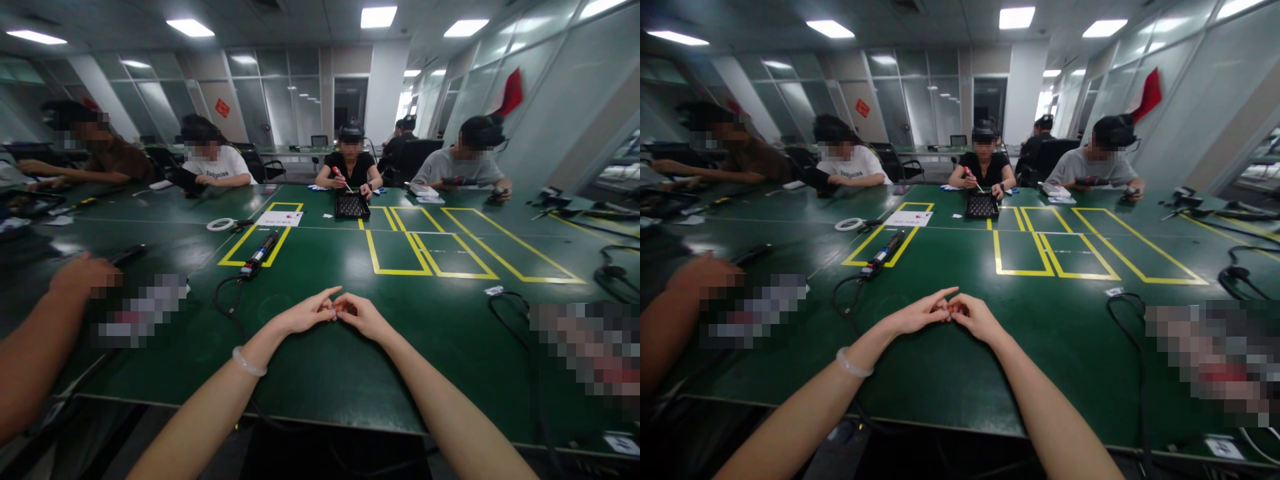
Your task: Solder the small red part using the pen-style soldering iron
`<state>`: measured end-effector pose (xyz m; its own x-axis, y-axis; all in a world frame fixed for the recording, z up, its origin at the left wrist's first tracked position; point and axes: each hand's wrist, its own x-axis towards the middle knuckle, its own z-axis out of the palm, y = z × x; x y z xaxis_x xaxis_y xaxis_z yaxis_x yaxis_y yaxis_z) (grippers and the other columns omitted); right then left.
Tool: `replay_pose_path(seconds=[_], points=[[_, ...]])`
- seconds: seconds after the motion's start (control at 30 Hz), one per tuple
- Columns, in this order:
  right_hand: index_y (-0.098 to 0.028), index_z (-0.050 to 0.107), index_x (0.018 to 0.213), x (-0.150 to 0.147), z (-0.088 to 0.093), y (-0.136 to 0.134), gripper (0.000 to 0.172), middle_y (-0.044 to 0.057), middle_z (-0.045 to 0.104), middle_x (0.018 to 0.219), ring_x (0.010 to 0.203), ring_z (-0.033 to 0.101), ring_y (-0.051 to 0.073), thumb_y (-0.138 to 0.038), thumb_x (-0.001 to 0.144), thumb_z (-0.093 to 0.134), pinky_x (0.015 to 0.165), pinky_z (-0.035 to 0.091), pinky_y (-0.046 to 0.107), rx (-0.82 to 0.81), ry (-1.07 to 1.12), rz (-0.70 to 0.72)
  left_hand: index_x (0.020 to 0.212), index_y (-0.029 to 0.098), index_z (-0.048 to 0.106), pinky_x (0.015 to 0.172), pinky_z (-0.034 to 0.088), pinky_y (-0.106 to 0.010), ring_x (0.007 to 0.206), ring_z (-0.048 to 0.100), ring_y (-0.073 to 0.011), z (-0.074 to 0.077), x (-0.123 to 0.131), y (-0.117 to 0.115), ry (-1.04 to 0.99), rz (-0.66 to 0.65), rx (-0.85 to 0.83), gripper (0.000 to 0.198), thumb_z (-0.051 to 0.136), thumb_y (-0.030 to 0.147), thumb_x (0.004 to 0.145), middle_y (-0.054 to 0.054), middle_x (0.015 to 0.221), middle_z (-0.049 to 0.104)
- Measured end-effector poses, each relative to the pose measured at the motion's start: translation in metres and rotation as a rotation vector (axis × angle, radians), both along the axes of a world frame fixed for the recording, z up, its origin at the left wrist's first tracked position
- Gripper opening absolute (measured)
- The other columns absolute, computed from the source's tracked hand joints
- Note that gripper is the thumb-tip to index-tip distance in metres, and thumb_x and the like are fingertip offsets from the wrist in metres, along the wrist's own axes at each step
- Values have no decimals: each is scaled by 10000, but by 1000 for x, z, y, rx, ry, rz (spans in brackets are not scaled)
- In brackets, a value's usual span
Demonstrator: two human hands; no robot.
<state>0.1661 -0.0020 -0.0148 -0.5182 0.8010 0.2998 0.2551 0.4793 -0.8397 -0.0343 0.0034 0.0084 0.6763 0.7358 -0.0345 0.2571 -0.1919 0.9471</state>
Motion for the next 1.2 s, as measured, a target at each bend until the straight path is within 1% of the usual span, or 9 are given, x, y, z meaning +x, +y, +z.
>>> replay_pose_path(seconds=[0.13, 0.3, 0.53, 0.63, 0.73, 0.8, 1.03, 1.1, 1.2], points=[[-165, 594, 951, 1, 0, 2, 148, -6, 598, 766, 627, 490, 107, -203, 809, 582, 592, 380, 218, -44, 28, -60, 1403, 218, 299, 752, 423, -275, 811, 544, -114, -4, -1, 1, -20, 57, 26, 711, 631, 294, 779, -6, 920, 568], [-151, 592, 925, 2, -3, 6, 165, -2, 591, 747, 615, 494, 110, -269, 810, 598, 577, 378, 219, -99, 43, -117, 1184, 195, 480, 718, 451, -251, 771, 569, -109, -2, 0, 0, 44, 151, 201, 441, 623, 262, 772, -23, 948, 605], [-156, 626, 766, 2, -3, 7, 317, 18, 637, 718, 646, 537, 130, -379, 913, 455, 624, 382, 241, -65, -62, -114, 1003, 210, 560, 751, 443, -235, 800, 587, -113, 4, 5, -7, 137, 186, 427, 172, 538, 240, 835, 3, 917, 639], [-158, 616, 749, 3, -5, 8, 327, 18, 637, 705, 656, 551, 132, -374, 921, 440, 638, 388, 245, -63, -47, -127, 1000, 210, 573, 755, 443, -237, 807, 592, -118, 5, 6, -7, 153, 194, 448, 166, 519, 257, 851, 2, 920, 645], [-167, 582, 924, 2, -9, 9, 230, 3, 627, 726, 631, 542, 126, -385, 867, 535, 595, 393, 234, -118, 70, -139, 997, 204, 580, 751, 447, -240, 808, 594, -123, 5, 6, -6, 149, 218, 451, 172, 516, 271, 852, -4, 926, 646], [-174, 539, 1012, 2, -10, 9, 289, -1, 627, 762, 619, 533, 118, -372, 814, 611, 573, 392, 227, -142, 144, -113, 992, 200, 585, 747, 450, -244, 807, 595, -127, 4, 6, -6, 140, 231, 449, 178, 516, 284, 852, -9, 928, 646], [-170, 568, 932, 2, -7, 8, 205, 24, 625, 825, 707, 554, 131, -335, 816, 605, 626, 412, 245, -145, 152, -95, 995, 194, 589, 758, 454, -263, 827, 600, -147, 9, 4, -6, 165, 219, 417, 251, 495, 390, 869, -24, 928, 655], [-168, 564, 942, 2, -8, 8, 213, 26, 620, 827, 725, 558, 135, -340, 822, 599, 641, 421, 250, -153, 160, -106, 1021, 201, 579, 772, 454, -273, 854, 600, -155, 13, -3, 0, 195, 256, 433, 290, 445, 423, 891, -23, 939, 654], [-165, 561, 943, 4, -9, 9, 223, 28, 611, 835, 742, 560, 136, -355, 830, 590, 663, 430, 254, -163, 180, -113, 1058, 213, 569, 828, 447, -298, 938, 586, -175, 18, -27, 19, 315, 387, 550, 317, 413, 438, 899, -31, 1010, 631]])
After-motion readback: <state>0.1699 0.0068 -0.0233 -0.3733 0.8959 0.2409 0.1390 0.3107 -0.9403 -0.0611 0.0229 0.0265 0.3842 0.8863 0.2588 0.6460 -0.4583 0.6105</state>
